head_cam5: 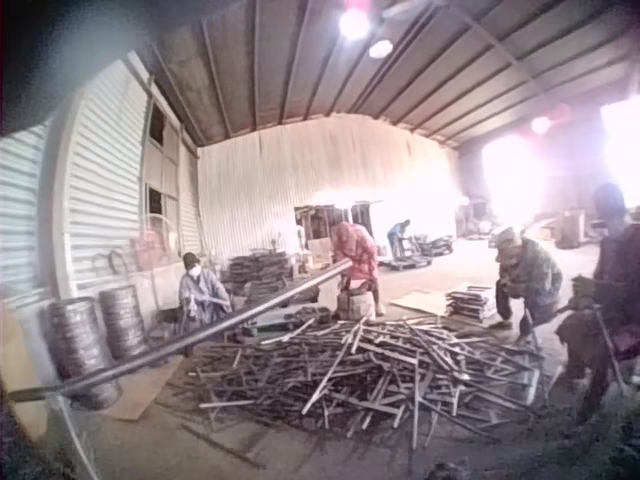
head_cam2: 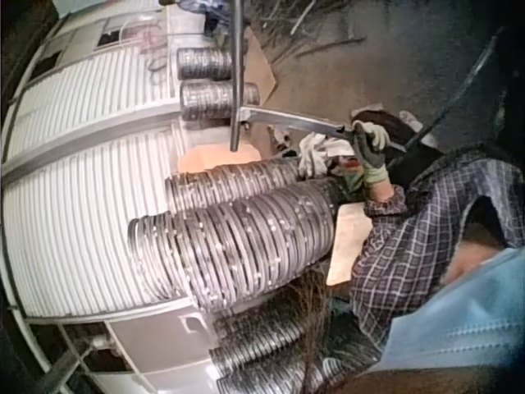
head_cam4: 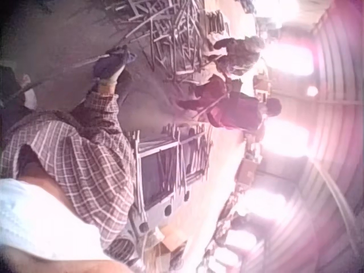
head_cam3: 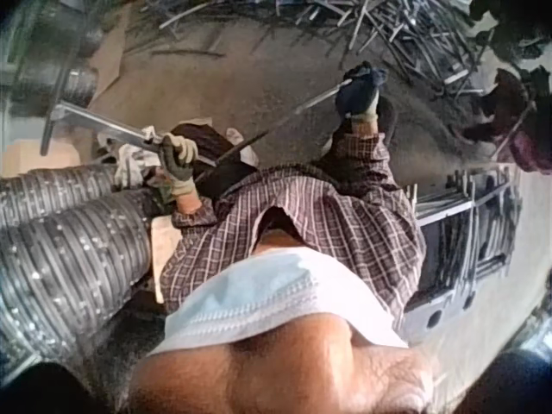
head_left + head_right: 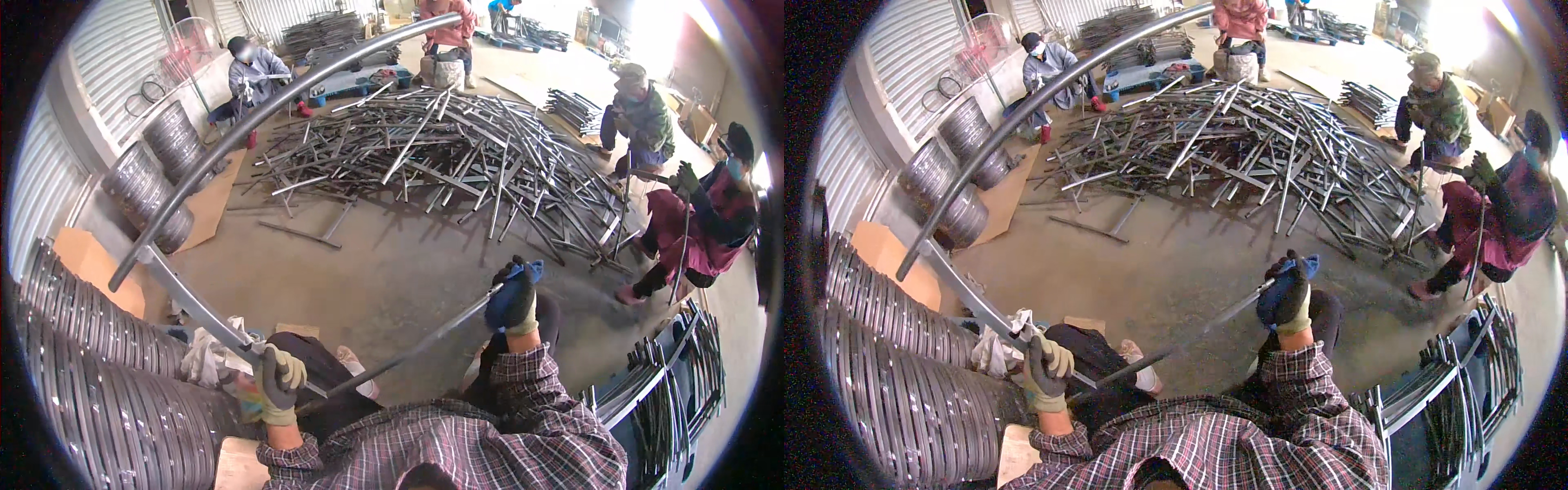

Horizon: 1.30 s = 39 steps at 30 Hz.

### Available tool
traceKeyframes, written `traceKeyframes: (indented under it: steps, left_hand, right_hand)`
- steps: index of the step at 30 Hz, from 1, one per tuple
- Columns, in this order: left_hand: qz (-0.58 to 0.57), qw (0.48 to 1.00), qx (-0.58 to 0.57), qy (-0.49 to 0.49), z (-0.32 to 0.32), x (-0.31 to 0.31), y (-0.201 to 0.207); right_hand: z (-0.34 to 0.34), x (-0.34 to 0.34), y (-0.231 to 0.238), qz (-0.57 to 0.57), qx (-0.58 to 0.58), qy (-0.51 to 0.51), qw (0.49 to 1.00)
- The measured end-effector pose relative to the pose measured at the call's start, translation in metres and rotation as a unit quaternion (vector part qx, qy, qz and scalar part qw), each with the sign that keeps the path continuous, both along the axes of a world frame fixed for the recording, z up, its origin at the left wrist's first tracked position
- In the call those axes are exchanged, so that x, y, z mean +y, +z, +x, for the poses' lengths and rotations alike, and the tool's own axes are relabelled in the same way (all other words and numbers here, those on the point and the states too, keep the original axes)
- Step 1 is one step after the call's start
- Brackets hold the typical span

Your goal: Cleaning and polishing metal frame components using a cloth and a scrubber in a workshop setting.

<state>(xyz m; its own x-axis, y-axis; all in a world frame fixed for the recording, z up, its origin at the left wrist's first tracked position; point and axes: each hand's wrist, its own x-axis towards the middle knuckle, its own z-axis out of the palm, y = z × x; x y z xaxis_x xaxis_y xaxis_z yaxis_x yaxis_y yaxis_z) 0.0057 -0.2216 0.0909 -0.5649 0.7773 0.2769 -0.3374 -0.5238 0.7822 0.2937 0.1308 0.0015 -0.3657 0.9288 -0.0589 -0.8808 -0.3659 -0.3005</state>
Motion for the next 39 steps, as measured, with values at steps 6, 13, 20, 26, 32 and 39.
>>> traceKeyframes:
  steps: [6, 13, 20, 26, 32, 39]
  left_hand:
    - [-0.023, 0.999, 0.028, -0.004, 0.010, 0.014, 0.023]
    - [0.029, 0.994, 0.104, -0.002, -0.004, 0.004, 0.033]
    - [0.078, 0.992, 0.098, -0.030, -0.026, -0.007, 0.050]
    - [0.119, 0.975, 0.182, -0.050, -0.038, -0.011, 0.051]
    - [0.084, 0.982, 0.170, 0.016, -0.026, -0.016, 0.049]
    - [0.012, 0.991, 0.088, 0.099, 0.016, 0.001, 0.064]
  right_hand:
    - [0.005, 0.012, 0.009, 0.077, -0.321, -0.169, 0.929]
    - [0.026, 0.016, 0.022, 0.057, -0.239, -0.123, 0.962]
    - [0.038, 0.007, 0.035, 0.076, 0.026, 0.161, 0.984]
    - [0.049, 0.002, 0.039, 0.072, -0.033, 0.162, 0.984]
    - [0.055, 0.007, 0.049, 0.040, -0.200, 0.097, 0.974]
    - [0.039, 0.027, 0.039, 0.118, -0.339, -0.160, 0.920]
